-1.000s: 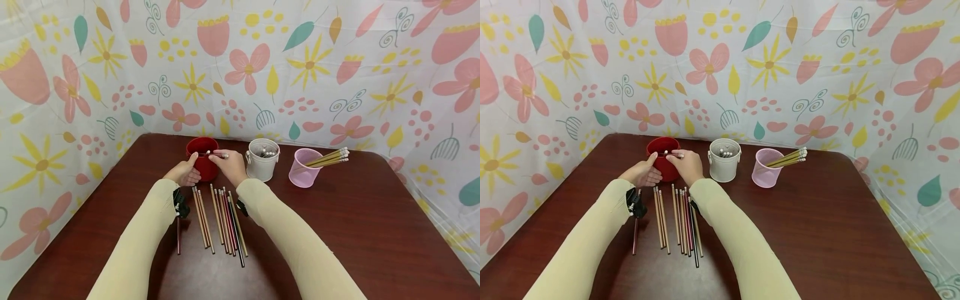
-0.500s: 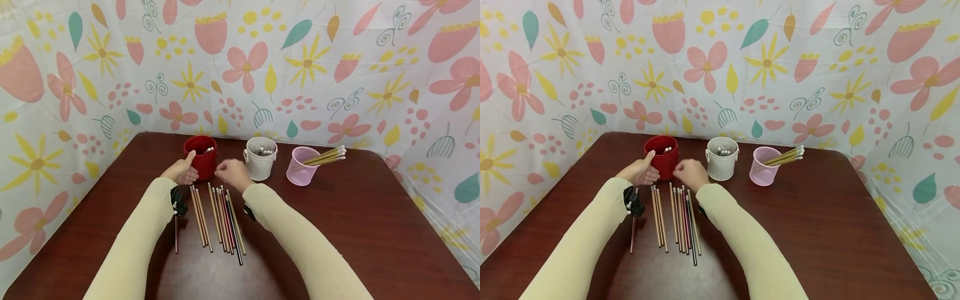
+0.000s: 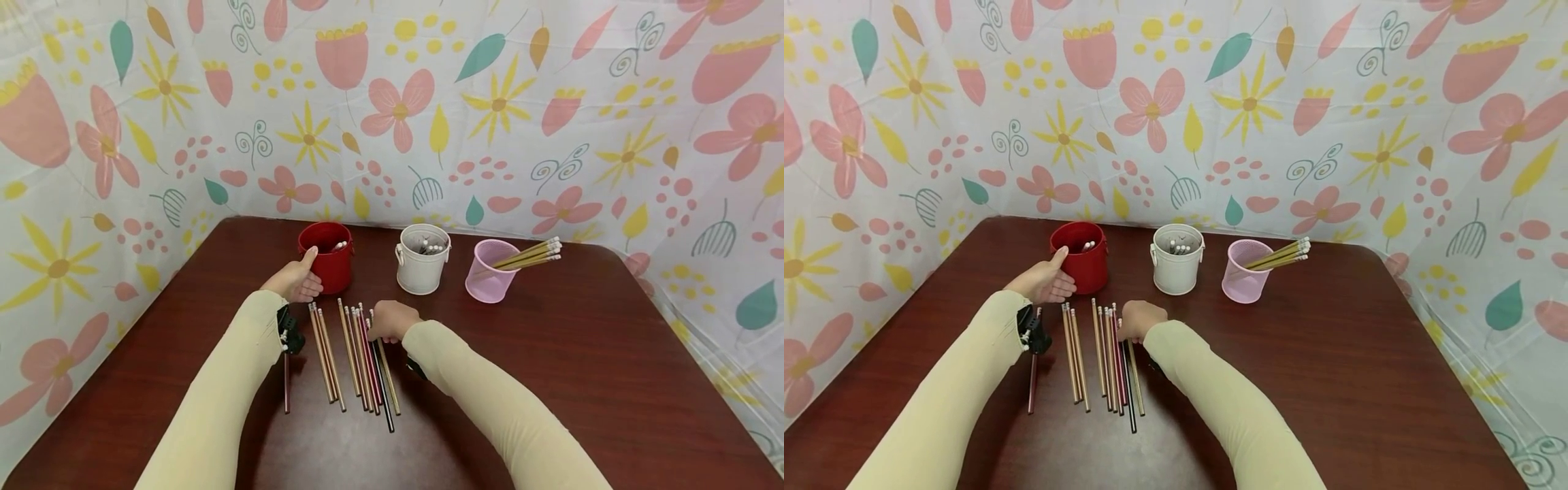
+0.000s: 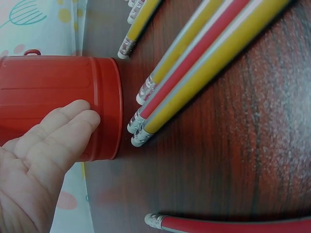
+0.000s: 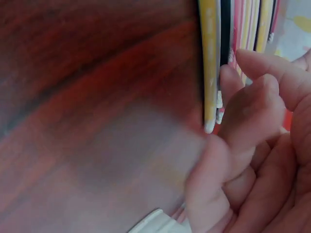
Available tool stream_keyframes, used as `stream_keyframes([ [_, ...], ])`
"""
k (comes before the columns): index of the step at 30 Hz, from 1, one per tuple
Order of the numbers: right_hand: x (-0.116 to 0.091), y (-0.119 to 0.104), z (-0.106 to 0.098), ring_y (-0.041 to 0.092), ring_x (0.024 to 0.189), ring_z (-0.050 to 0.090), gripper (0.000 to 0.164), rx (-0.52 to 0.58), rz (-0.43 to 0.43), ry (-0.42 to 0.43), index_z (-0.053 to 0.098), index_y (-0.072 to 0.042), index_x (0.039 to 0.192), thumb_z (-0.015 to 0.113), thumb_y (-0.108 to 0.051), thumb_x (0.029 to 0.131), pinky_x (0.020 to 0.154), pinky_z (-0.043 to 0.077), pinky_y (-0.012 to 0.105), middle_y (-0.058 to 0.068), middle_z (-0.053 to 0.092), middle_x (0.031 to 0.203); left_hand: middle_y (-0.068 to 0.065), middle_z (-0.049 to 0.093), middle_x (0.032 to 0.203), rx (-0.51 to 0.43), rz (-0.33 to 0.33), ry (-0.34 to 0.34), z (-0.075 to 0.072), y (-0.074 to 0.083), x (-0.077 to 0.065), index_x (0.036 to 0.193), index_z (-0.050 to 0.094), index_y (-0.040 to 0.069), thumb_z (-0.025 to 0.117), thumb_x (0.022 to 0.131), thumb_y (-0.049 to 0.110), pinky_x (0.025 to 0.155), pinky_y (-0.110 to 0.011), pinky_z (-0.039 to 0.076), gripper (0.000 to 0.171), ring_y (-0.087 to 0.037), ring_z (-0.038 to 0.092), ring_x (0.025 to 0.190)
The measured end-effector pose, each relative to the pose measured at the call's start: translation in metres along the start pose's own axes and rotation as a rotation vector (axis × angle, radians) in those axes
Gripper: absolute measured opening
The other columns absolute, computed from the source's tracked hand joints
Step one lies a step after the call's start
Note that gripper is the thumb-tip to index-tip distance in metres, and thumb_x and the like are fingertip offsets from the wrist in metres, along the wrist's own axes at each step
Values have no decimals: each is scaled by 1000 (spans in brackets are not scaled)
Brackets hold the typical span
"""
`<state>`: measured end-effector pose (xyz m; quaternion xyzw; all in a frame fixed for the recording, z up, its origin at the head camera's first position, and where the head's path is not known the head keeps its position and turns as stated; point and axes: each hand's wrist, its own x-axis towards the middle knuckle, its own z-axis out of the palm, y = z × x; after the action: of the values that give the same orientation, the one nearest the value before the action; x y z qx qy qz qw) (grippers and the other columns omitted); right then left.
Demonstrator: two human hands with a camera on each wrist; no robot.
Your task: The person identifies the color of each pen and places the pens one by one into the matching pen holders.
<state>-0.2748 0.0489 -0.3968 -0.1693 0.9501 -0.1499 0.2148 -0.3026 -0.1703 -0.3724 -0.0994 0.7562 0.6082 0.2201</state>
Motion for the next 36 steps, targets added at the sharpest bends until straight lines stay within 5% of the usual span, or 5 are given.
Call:
stream_keyframes([
  [11, -2, 2, 9, 11, 39, 48, 38, 18, 33, 4, 49, -15, 48, 66, -21, 82, 45, 38, 27, -2, 50, 42, -35, 40, 138, 3, -4, 0, 1, -1, 2, 136, 33, -21, 16, 100, 57, 106, -46, 36, 87, -43, 42, 128],
  [19, -3, 2, 5, 13, 40, 49, 38, 136, 8, -9, 54, -13, 48, 66, -20, 83, 41, 38, 26, -1, 51, 44, -36, 40, 138, 1, -5, -7, 0, -2, 4, 136, 32, -21, 15, 100, 58, 106, -46, 35, 88, -43, 41, 129],
  [25, -3, 5, -12, 18, 48, 60, 34, 273, -62, 77, 60, -8, 52, 62, -17, 85, 46, 49, 29, 6, 59, 51, -36, 39, 139, -2, -9, -6, -2, -2, 4, 137, 31, -21, 15, 99, 58, 106, -47, 34, 89, -43, 39, 130],
  [30, -7, 5, -27, 28, 60, 67, 24, 368, -124, 153, 67, -3, 64, 61, -14, 84, 46, 48, 24, 16, 67, 63, -36, 38, 139, -9, -8, -15, -2, -1, 4, 137, 30, -21, 15, 99, 58, 106, -47, 34, 89, -43, 38, 131],
  [36, -12, 3, -45, 27, 60, 67, 16, 428, -157, 246, 67, -2, 71, 61, -12, 82, 48, 45, 20, 9, 64, 59, -36, 39, 139, -5, -7, -11, -2, -1, 4, 137, 31, -21, 15, 99, 58, 106, -46, 35, 89, -43, 40, 130],
])
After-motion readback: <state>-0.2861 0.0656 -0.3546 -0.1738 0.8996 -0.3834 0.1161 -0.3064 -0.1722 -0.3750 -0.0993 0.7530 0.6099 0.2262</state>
